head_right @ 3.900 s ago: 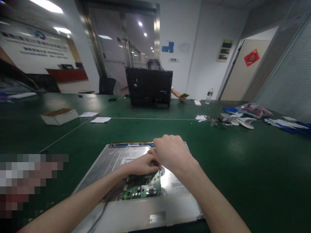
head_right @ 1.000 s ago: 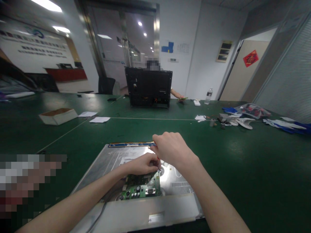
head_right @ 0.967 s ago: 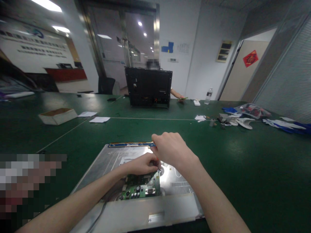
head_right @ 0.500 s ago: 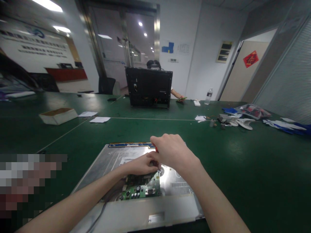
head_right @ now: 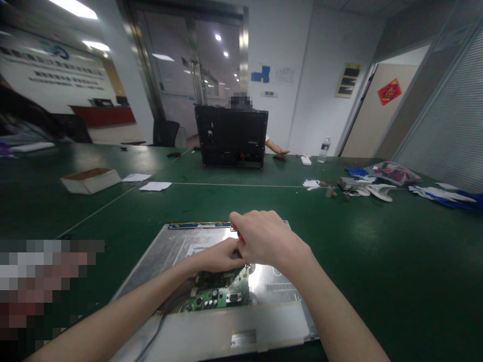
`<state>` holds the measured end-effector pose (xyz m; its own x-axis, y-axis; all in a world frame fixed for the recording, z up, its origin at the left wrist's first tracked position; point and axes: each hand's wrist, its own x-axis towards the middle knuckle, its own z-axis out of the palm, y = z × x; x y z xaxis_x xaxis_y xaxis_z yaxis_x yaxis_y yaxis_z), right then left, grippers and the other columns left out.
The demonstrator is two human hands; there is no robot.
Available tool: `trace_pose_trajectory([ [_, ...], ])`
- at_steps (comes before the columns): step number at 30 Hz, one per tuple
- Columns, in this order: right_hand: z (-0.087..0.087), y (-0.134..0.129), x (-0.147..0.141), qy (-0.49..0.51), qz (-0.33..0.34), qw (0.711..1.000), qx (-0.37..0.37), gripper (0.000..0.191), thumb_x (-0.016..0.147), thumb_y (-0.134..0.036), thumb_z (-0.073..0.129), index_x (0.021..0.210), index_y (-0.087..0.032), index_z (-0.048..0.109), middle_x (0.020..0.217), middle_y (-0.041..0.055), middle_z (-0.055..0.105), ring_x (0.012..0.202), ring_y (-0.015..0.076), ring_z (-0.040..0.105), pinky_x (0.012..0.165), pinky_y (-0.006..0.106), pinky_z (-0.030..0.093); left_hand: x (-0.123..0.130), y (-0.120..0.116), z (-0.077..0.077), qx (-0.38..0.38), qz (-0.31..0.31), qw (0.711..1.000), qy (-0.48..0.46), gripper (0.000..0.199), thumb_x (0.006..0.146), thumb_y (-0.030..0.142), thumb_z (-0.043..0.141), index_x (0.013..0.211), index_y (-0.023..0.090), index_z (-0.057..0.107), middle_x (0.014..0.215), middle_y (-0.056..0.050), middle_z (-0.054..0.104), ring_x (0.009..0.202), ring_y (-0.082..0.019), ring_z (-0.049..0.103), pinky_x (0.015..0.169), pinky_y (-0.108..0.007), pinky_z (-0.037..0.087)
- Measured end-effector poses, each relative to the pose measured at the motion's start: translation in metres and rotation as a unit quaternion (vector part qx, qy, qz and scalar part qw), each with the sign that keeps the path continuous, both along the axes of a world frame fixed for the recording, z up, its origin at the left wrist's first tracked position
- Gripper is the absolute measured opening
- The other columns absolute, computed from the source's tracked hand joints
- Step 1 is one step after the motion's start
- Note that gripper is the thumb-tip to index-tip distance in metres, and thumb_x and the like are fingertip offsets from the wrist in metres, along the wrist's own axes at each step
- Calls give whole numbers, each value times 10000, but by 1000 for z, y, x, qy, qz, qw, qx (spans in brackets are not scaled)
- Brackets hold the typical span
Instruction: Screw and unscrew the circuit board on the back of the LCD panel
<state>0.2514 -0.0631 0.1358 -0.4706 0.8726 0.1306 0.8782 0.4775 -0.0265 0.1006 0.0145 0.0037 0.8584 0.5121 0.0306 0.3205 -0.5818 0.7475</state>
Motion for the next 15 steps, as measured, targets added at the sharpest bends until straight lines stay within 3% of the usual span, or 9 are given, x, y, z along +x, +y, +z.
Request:
trace_pose_trajectory([
  [4, -1, 4, -1, -18, -43, 999, 12, 231, 835, -443, 565, 920, -232, 609, 765, 33, 674, 642, 171, 587, 496, 268, 212, -1, 0, 0, -2, -5, 1000, 2, 149, 705, 76, 544, 803, 155, 625, 761, 11, 650, 726, -154, 589, 684, -231, 442],
  [7, -1, 6, -3, -31, -62, 997, 18, 279, 878, -482, 509, 832, -232, 624, 706, 33, 657, 615, 164, 580, 487, 272, 200, -1, 1, 0, 6, -5, 1000, 22, 139, 723, 92, 536, 800, 157, 631, 785, 5, 648, 746, -154, 588, 677, -223, 437],
  [11, -1, 6, -4, -43, -66, 997, 26, 267, 890, -425, 491, 794, -214, 624, 682, 37, 644, 592, 157, 563, 481, 279, 182, 0, 1, -1, 7, -10, 1000, 20, 151, 704, 74, 524, 773, 148, 637, 759, 1, 643, 725, -152, 579, 659, -220, 428],
  [15, -1, 4, -3, -34, -48, 998, 25, 130, 828, -276, 510, 893, -205, 598, 717, 29, 650, 576, 140, 530, 481, 274, 187, 0, 1, -3, 2, -6, 1000, -1, 137, 697, 82, 538, 764, 141, 642, 743, -2, 640, 718, -156, 576, 672, -226, 433],
])
